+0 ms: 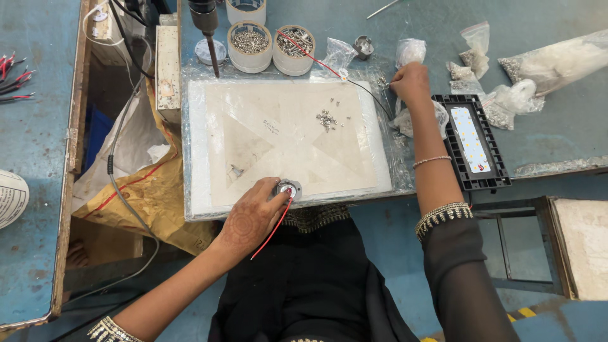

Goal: The person assembles a small circular electronic component by inserting wires into a socket and securing them with a hot glue gun. They handle wires, a socket, and a glue gun, working at a cluttered workstation with various tools and parts.

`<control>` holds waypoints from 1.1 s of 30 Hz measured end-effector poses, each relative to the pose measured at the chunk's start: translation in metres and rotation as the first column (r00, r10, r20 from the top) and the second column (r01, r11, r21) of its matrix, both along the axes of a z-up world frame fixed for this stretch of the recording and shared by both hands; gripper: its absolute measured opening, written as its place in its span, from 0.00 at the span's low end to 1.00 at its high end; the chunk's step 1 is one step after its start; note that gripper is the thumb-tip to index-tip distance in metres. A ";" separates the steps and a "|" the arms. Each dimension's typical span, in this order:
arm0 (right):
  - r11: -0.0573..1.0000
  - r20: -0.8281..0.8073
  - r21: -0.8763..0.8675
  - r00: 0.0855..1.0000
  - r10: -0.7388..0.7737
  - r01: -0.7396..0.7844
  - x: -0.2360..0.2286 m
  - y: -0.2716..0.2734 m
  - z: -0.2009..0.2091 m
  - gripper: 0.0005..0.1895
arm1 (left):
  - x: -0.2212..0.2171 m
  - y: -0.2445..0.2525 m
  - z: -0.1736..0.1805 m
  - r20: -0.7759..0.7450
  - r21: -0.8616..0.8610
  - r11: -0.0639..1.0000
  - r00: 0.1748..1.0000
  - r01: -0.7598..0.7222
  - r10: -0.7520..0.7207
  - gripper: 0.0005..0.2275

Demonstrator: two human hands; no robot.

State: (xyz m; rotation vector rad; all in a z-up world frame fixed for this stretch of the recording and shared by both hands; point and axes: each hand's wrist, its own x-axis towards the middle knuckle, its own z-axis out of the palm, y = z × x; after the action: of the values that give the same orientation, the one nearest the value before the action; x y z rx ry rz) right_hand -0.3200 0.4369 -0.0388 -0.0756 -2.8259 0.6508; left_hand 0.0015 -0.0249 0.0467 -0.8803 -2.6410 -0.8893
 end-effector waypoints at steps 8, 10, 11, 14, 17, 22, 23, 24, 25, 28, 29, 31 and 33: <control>0.981 -0.139 0.171 0.983 0.116 -0.091 0.011 -0.023 0.010 0.04 | 0.003 -0.003 -0.002 -0.020 0.028 1.000 1.000 0.002 -0.002 0.12; 0.991 -0.056 0.125 0.997 0.060 -0.053 0.021 -0.045 0.031 0.09 | 0.003 -0.004 -0.004 -0.039 0.027 1.000 0.999 0.008 -0.007 0.12; 0.992 -0.052 -0.022 0.991 0.122 -0.123 0.026 -0.060 0.043 0.09 | 0.003 -0.004 -0.004 -0.047 0.024 1.000 0.999 0.012 -0.010 0.12; 0.899 -0.151 -0.232 0.927 0.343 -0.371 0.045 -0.114 0.076 0.09 | 0.004 -0.005 -0.007 -0.047 0.035 0.999 0.999 0.023 -0.021 0.12; 0.817 -0.119 -0.252 0.855 0.505 -0.518 0.057 -0.179 0.103 0.05 | 0.005 -0.006 -0.009 -0.059 0.044 0.999 0.998 0.029 -0.026 0.12; 0.764 0.014 -0.383 0.823 0.567 -0.520 0.064 -0.269 0.105 0.04 | 0.005 -0.007 -0.010 -0.096 0.013 1.000 0.995 0.027 -0.025 0.13; 0.771 0.009 -0.376 0.830 0.558 -0.515 0.062 -0.275 0.103 0.04 | 0.005 -0.007 -0.011 -0.098 0.017 1.000 0.995 0.024 -0.022 0.12; 0.777 0.002 -0.369 0.836 0.549 -0.509 0.058 -0.280 0.099 0.04 | 0.005 -0.007 -0.012 -0.101 0.020 1.000 0.995 0.021 -0.019 0.12; 0.784 -0.004 -0.362 0.842 0.539 -0.504 0.055 -0.284 0.094 0.04 | 0.006 -0.007 -0.012 -0.103 0.022 1.000 0.995 0.021 -0.019 0.12; 0.807 -0.010 -0.348 0.863 0.506 -0.477 0.044 -0.281 0.077 0.04 | 0.005 -0.008 -0.012 -0.109 0.026 0.999 0.994 0.025 -0.022 0.12; 0.800 0.006 -0.366 0.859 0.512 -0.475 0.041 -0.282 0.071 0.05 | 0.005 -0.008 -0.012 -0.107 0.025 0.999 0.994 0.024 -0.021 0.11; 0.787 0.037 -0.400 0.850 0.526 -0.470 0.041 -0.284 0.057 0.07 | 0.005 -0.008 -0.010 -0.114 0.031 0.999 0.993 0.025 -0.022 0.12; 0.796 -0.060 -0.269 0.835 0.548 -0.542 0.043 -0.289 0.043 0.07 | 0.005 -0.009 -0.010 -0.130 0.046 0.998 0.991 0.031 -0.025 0.12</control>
State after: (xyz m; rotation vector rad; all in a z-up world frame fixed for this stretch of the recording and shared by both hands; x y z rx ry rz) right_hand -0.2773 0.1475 0.0041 0.7202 -2.7461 1.1655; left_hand 0.0070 -0.0342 0.0365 -0.9327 -2.4927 -0.8671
